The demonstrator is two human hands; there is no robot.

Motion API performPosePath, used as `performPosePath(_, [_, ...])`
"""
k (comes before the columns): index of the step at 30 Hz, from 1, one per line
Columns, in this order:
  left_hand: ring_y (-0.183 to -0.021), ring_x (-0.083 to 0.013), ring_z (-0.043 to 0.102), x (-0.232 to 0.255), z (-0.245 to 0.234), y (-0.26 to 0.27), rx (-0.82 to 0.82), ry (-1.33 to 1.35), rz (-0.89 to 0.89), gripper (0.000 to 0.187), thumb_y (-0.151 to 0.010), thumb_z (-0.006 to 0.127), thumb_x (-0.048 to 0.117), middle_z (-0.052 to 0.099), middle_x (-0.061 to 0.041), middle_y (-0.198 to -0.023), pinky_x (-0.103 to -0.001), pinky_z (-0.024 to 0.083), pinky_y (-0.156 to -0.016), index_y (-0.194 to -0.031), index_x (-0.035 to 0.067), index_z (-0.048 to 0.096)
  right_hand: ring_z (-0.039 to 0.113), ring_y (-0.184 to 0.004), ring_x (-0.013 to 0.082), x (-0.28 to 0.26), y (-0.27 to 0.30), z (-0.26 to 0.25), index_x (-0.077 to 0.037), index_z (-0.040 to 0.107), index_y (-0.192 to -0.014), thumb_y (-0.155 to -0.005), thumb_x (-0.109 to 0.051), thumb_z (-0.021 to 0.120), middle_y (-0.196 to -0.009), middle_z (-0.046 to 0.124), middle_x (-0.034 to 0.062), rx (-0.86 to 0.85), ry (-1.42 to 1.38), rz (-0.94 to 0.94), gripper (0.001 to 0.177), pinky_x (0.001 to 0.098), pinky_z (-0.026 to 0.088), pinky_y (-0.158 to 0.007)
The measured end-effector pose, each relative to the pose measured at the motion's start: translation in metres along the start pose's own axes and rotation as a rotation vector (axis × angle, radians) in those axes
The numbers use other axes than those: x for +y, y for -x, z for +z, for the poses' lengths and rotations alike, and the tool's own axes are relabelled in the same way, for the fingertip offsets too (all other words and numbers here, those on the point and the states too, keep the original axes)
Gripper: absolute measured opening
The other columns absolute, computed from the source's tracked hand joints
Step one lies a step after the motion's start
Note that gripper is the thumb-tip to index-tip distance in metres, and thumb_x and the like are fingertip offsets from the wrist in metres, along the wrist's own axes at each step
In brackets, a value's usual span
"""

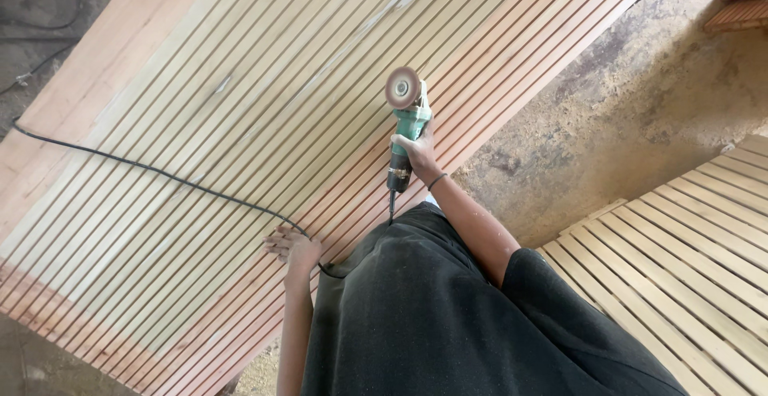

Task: The person uses a handheld electric sander to smooth the surface of a large wooden slatted panel. They move the sander across the wood in long strokes, occasionally repositioning their hands and the tool to cover different areas of the panel.

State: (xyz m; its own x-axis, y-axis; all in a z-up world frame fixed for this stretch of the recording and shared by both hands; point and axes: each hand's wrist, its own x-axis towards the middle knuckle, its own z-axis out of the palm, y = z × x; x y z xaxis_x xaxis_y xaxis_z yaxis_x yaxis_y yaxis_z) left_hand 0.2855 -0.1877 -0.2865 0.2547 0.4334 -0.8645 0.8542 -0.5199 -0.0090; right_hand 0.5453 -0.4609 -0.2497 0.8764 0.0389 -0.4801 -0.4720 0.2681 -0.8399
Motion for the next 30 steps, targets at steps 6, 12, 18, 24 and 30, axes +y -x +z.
performPosePath(6, [-0.142,-0.0693,-0.025,-0.001,0.000,-0.010,-0.038,0.005,-0.039,0.113,-0.088,0.060,0.028,-0.033,-0.046,-0.153,-0.067,0.008,-0.124,-0.155,-0.007,-0.024,0.069,-0.074,0.0247,0.000,-0.002,0.002,-0.010,0.030,-0.142,-0.072,0.001,0.075,-0.108,0.057,0.0133,0.022,-0.006,0.010,0.084,0.0382,0.062,-0.064])
performPosePath(12, [-0.143,-0.0671,-0.026,0.004,-0.004,-0.003,-0.046,-0.025,-0.076,0.114,-0.088,0.060,0.026,-0.036,-0.044,-0.153,-0.065,0.006,-0.125,-0.154,-0.007,-0.026,0.069,-0.075,0.0241,0.001,0.003,0.001,-0.009,0.032,-0.140,-0.073,0.002,0.076,-0.105,0.058,0.0129,0.020,-0.006,0.017,0.081,0.0379,0.061,-0.065])
performPosePath(18, [-0.145,-0.0651,-0.025,0.010,-0.010,0.001,-0.073,-0.034,-0.096,0.114,-0.089,0.060,0.028,-0.037,-0.043,-0.154,-0.064,0.006,-0.125,-0.154,-0.007,-0.027,0.068,-0.076,0.0229,0.000,0.000,0.001,-0.010,0.032,-0.140,-0.072,0.001,0.076,-0.102,0.060,0.0127,0.030,0.002,0.041,0.082,0.0374,0.061,-0.066])
performPosePath(24, [-0.144,-0.0678,-0.022,0.006,-0.006,-0.002,-0.062,-0.106,-0.106,0.115,-0.090,0.061,0.033,-0.033,-0.045,-0.153,-0.067,0.005,-0.125,-0.153,-0.010,-0.026,0.067,-0.083,0.0221,0.002,0.004,0.001,-0.010,0.033,-0.142,-0.072,0.000,0.077,-0.105,0.058,0.0116,0.052,0.061,0.001,0.084,0.0368,0.062,-0.070])
performPosePath(30, [-0.143,-0.0686,-0.022,0.023,-0.011,-0.005,-0.012,-0.094,-0.112,0.120,-0.088,0.064,0.035,-0.033,-0.046,-0.154,-0.069,0.005,-0.122,-0.155,-0.010,-0.025,0.066,-0.087,0.0202,0.002,-0.010,-0.002,-0.009,0.034,-0.143,-0.071,-0.001,0.078,-0.107,0.058,0.0099,0.061,0.117,-0.012,0.085,0.0363,0.062,-0.073])
